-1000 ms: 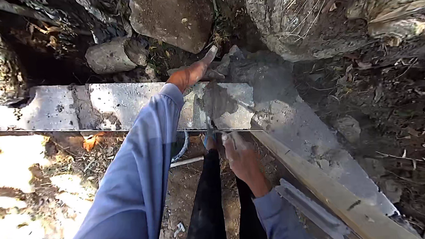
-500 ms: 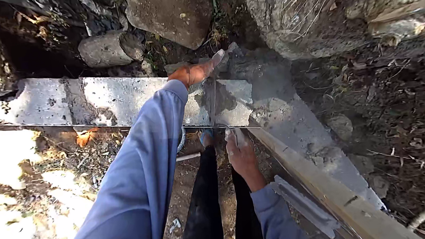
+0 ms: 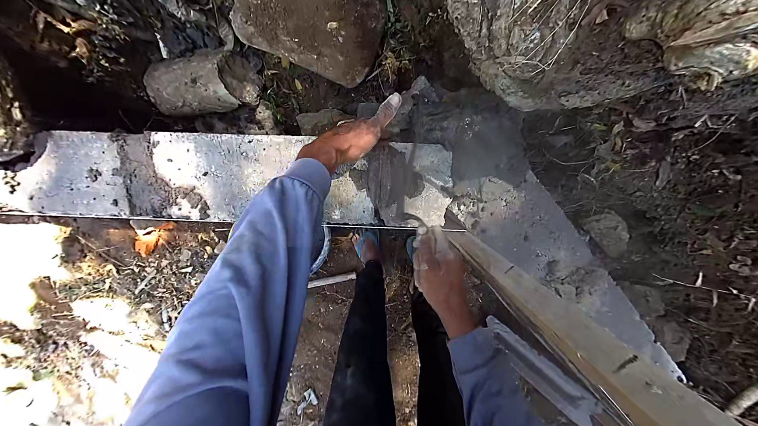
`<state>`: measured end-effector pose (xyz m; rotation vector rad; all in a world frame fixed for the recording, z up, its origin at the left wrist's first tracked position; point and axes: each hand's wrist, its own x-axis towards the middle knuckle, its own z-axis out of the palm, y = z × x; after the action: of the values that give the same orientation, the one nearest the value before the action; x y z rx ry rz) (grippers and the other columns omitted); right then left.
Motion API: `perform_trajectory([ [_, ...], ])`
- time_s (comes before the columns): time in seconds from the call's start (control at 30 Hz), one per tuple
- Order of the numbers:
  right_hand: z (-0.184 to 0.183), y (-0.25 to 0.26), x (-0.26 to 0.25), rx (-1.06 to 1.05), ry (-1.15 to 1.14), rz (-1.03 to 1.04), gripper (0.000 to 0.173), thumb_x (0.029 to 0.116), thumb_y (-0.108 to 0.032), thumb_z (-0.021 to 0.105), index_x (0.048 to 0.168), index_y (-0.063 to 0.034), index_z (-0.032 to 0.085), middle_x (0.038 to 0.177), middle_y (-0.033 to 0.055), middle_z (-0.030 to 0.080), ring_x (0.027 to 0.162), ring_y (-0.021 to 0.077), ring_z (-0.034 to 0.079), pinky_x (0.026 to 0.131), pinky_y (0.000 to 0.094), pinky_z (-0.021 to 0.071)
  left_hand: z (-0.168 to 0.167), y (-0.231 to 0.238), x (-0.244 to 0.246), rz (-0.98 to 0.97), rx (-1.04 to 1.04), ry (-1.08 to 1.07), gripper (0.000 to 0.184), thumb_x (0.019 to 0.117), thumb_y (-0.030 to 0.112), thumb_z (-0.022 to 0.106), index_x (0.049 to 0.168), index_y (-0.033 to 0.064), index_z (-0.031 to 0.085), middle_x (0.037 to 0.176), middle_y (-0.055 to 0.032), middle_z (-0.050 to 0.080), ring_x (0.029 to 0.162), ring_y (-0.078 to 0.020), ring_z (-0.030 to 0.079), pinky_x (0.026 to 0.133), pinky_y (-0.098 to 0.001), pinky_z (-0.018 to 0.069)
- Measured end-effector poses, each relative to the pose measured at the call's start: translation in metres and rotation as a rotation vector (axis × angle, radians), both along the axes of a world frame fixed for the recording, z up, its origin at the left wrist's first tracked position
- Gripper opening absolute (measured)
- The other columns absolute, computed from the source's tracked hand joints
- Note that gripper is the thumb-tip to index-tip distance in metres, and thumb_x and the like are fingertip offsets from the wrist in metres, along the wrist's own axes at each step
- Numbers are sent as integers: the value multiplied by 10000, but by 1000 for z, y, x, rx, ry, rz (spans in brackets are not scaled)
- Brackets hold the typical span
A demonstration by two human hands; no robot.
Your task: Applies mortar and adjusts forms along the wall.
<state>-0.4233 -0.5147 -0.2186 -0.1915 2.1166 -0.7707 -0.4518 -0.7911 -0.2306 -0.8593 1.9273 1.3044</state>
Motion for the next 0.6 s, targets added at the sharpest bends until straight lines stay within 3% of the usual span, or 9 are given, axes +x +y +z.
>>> perform_trajectory([
  [0.2,6,6,4,-34,17,88,491,1076,-456,374,978,-66,655,651,10,533,551,150,552,570,384,511,4,8,-2,-215,-143,-30,925,1025,681,24,1493,48,509,1541,-217,475,1476,-400,379,1191,-665,226],
  [0.33,9,0,5,26,-76,148,477,1095,-442,376,1029,-62,657,671,25,558,564,156,576,586,385,532,-5,11,9,-156,-154,47,883,1046,658,64,1485,44,521,1547,-200,477,1497,-361,359,1244,-607,167],
  [0.43,12,3,8,27,-22,191,495,1092,-453,373,1052,-54,665,687,41,577,606,183,605,631,424,544,-3,9,7,-121,-158,68,867,1059,639,101,1426,5,564,1488,-250,518,1450,-416,412,1194,-660,233],
  [0.53,19,6,12,-133,139,64,481,1072,-425,401,1098,-38,687,689,16,582,588,138,578,596,381,530,0,11,16,208,-143,239,739,1085,583,165,1500,75,505,1536,-179,492,1471,-320,406,1218,-587,273],
  [0.6,37,7,20,-241,193,-61,445,1037,-393,492,1144,8,653,769,5,597,640,68,579,626,286,538,12,33,46,497,-330,469,546,1110,405,283,1479,91,535,1499,-129,541,1418,-228,478,1196,-461,362],
])
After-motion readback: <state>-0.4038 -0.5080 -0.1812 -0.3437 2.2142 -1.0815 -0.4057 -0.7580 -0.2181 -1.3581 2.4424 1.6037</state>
